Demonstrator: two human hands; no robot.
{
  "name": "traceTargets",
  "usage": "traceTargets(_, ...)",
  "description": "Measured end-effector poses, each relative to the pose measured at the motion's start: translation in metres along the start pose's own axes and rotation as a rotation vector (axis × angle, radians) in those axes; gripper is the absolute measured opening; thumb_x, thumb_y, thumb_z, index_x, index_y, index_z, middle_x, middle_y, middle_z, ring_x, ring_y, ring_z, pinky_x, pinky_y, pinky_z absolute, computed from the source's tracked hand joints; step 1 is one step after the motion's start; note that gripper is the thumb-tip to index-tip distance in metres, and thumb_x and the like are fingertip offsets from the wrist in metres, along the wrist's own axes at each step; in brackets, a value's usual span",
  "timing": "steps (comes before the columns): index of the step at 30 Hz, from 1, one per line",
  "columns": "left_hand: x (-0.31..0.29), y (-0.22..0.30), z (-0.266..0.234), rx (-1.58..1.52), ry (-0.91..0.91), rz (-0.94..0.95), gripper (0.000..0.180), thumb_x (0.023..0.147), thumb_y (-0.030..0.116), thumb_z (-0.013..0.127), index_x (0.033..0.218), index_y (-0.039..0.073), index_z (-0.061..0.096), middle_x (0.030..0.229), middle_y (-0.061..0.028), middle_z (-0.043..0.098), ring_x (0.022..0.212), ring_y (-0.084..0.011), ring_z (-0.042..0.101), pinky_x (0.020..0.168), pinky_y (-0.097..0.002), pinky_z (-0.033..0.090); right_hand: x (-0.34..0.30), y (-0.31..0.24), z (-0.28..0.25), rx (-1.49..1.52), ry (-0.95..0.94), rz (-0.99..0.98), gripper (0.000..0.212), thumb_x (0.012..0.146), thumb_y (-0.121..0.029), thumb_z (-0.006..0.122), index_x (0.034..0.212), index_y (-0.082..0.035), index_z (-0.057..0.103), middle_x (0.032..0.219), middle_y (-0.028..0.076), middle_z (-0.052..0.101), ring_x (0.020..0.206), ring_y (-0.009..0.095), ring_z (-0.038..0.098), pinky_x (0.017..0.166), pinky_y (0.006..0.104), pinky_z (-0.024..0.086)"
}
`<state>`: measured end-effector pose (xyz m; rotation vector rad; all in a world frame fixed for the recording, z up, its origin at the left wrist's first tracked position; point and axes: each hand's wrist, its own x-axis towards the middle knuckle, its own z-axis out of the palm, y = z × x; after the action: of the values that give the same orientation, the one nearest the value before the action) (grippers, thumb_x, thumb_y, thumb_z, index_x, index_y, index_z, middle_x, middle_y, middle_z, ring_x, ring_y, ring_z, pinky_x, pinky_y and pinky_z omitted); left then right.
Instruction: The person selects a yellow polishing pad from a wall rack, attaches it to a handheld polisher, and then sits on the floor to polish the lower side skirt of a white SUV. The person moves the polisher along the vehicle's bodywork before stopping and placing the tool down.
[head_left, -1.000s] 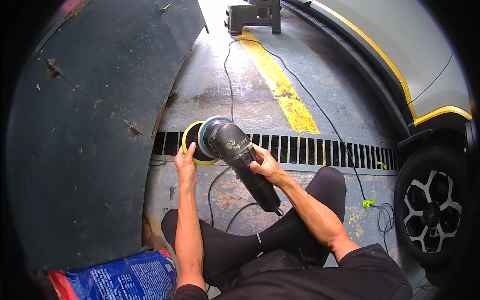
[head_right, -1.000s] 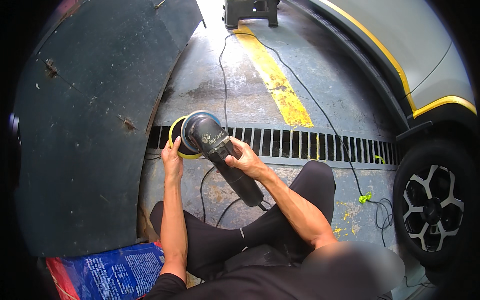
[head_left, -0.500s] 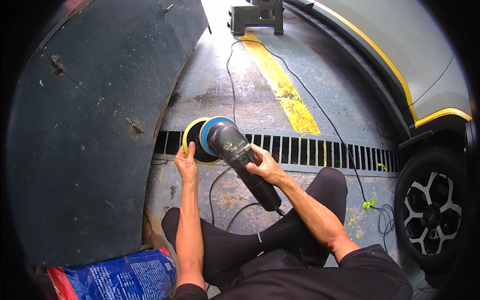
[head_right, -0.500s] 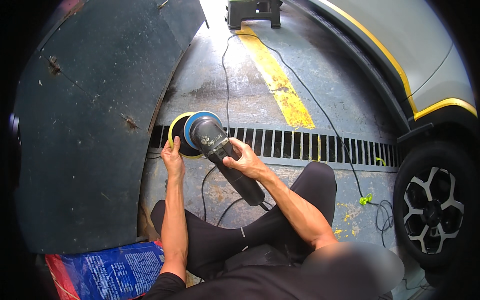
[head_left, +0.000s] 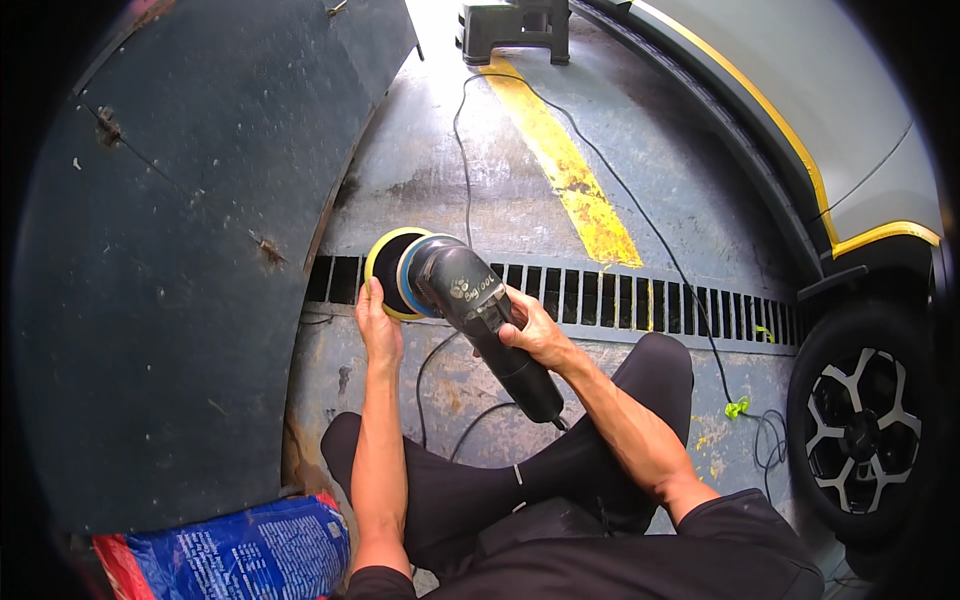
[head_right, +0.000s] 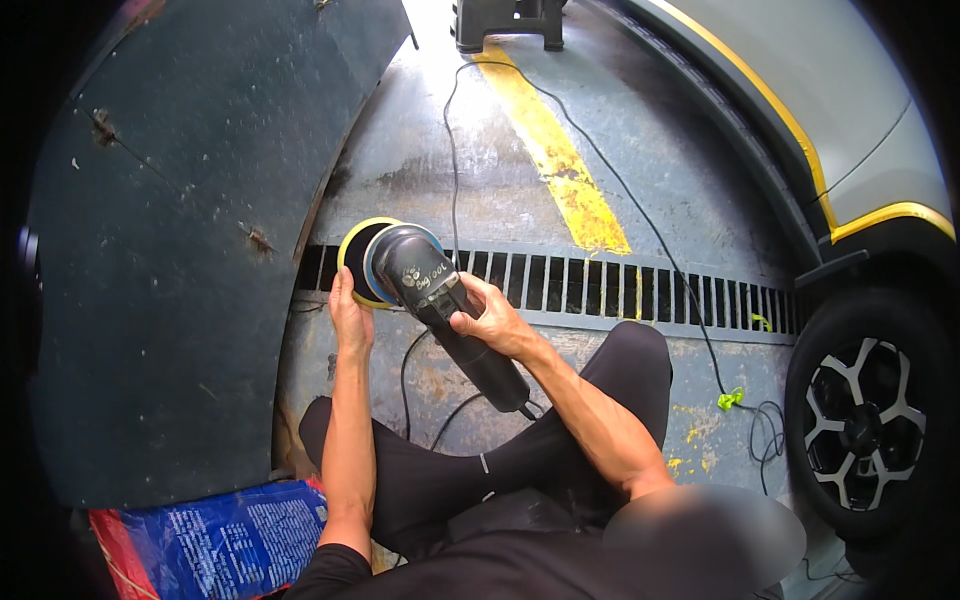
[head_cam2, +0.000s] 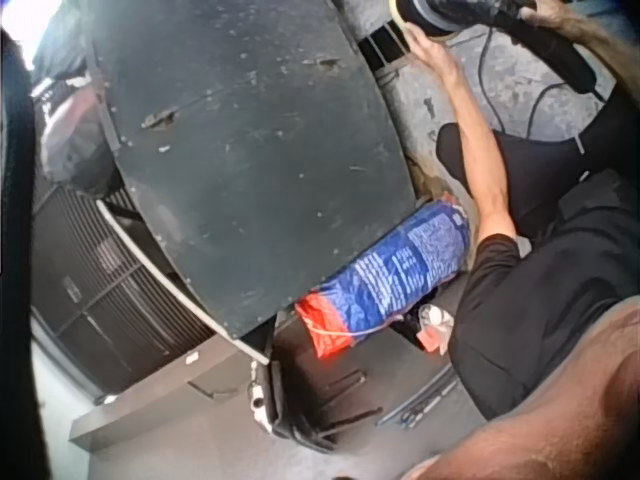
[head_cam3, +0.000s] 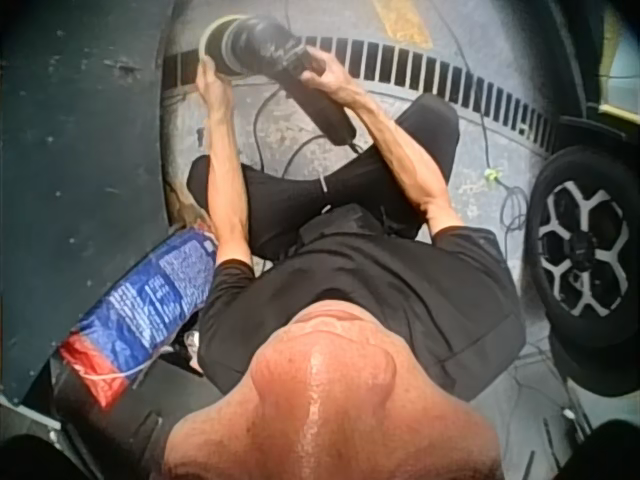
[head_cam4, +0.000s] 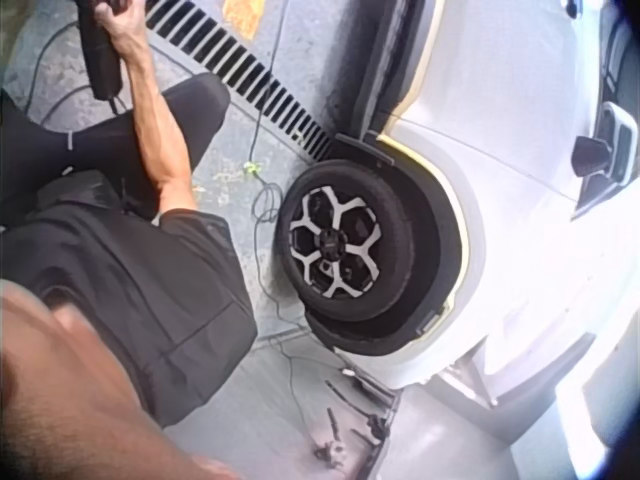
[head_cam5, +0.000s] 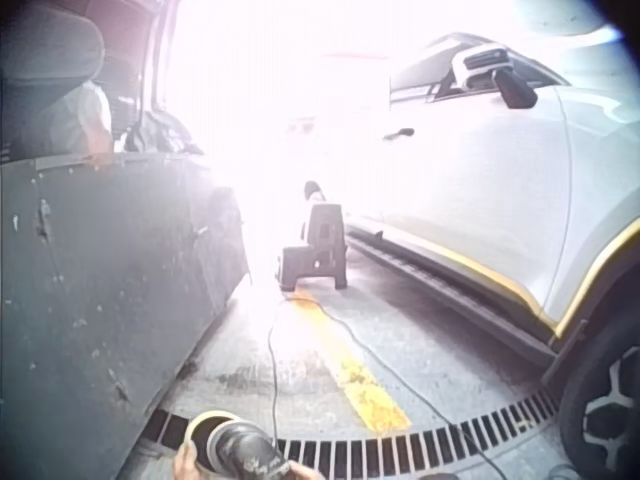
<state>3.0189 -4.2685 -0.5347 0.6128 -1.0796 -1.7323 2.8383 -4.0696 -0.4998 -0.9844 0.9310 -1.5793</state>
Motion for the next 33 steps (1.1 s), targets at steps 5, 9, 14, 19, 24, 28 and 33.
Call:
traceTargets(5, -0.004, -0.003, 0.007, 0.003, -0.031, -0.029, 0.037, 0.110, 0.035, 0.051, 0.125, 0.003, 0.063, 0.117, -0.0055, 0.070, 0.102, -0.0122, 0.068, 0.091, -0.0298, 0.055, 0.000, 0.001, -0.003, -0.023, -0.009, 0.030, 0.102, 0.077, -0.067, 0.083, 0.141, 0.005, 0.049, 0.133, 0.012, 0.059, 0.127, 0.019, 0.053, 0.112, 0.0353, 0.038)
traceTargets(9, -0.004, -0.006, 0.007, -0.007, -0.116, -0.030, 0.034, 0.110, 0.033, 0.052, 0.120, 0.003, 0.064, 0.111, -0.0049, 0.072, 0.098, -0.0109, 0.068, 0.087, -0.0285, 0.056, 0.000, 0.001, -0.003, -0.055, 0.011, 0.010, 0.102, 0.076, -0.066, 0.084, 0.140, 0.005, 0.049, 0.132, 0.012, 0.059, 0.126, 0.020, 0.053, 0.112, 0.0353, 0.039)
traceTargets(14, -0.008, -0.014, 0.012, -0.033, -0.150, -0.016, 0.031, 0.109, 0.031, 0.055, 0.114, 0.003, 0.065, 0.106, -0.0036, 0.073, 0.092, -0.0090, 0.069, 0.083, -0.0259, 0.056, 0.002, 0.002, -0.002, -0.021, 0.006, 0.017, 0.101, 0.077, -0.065, 0.085, 0.140, 0.005, 0.049, 0.131, 0.012, 0.060, 0.125, 0.020, 0.054, 0.111, 0.0350, 0.040)
traceTargets(19, -0.012, -0.010, 0.017, -0.011, -0.120, 0.001, 0.029, 0.109, 0.030, 0.056, 0.112, 0.003, 0.066, 0.104, -0.0033, 0.073, 0.091, -0.0079, 0.068, 0.081, -0.0241, 0.055, 0.002, 0.003, -0.003, -0.094, 0.027, 0.022, 0.101, 0.077, -0.064, 0.085, 0.140, 0.005, 0.049, 0.131, 0.012, 0.060, 0.126, 0.020, 0.054, 0.111, 0.0350, 0.040)
traceTargets(24, -0.012, -0.017, 0.014, -0.012, -0.091, 0.002, 0.029, 0.109, 0.029, 0.056, 0.111, 0.003, 0.067, 0.102, -0.0029, 0.073, 0.087, -0.0070, 0.066, 0.078, -0.0235, 0.053, 0.001, 0.002, -0.002, -0.065, 0.024, 0.034, 0.102, 0.076, -0.064, 0.085, 0.141, 0.006, 0.049, 0.132, 0.012, 0.060, 0.126, 0.020, 0.054, 0.112, 0.0354, 0.039)
traceTargets(28, -0.005, -0.027, 0.002, 0.052, -0.018, 0.019, 0.028, 0.109, 0.027, 0.055, 0.113, 0.001, 0.066, 0.102, -0.0037, 0.073, 0.086, -0.0085, 0.066, 0.077, -0.0245, 0.053, 0.001, 0.002, 0.000, -0.072, 0.012, 0.015, 0.102, 0.076, -0.063, 0.086, 0.142, 0.005, 0.048, 0.132, 0.012, 0.060, 0.126, 0.020, 0.054, 0.112, 0.0355, 0.039)
traceTargets(33, 0.006, -0.019, -0.010, 0.061, 0.186, 0.001, 0.029, 0.109, 0.027, 0.056, 0.116, 0.000, 0.066, 0.105, -0.0055, 0.072, 0.091, -0.0111, 0.068, 0.083, -0.0278, 0.055, 0.000, 0.000, -0.001, -0.056, -0.028, 0.004, 0.101, 0.076, -0.062, 0.086, 0.142, 0.005, 0.048, 0.132, 0.011, 0.060, 0.127, 0.019, 0.054, 0.112, 0.0351, 0.039)
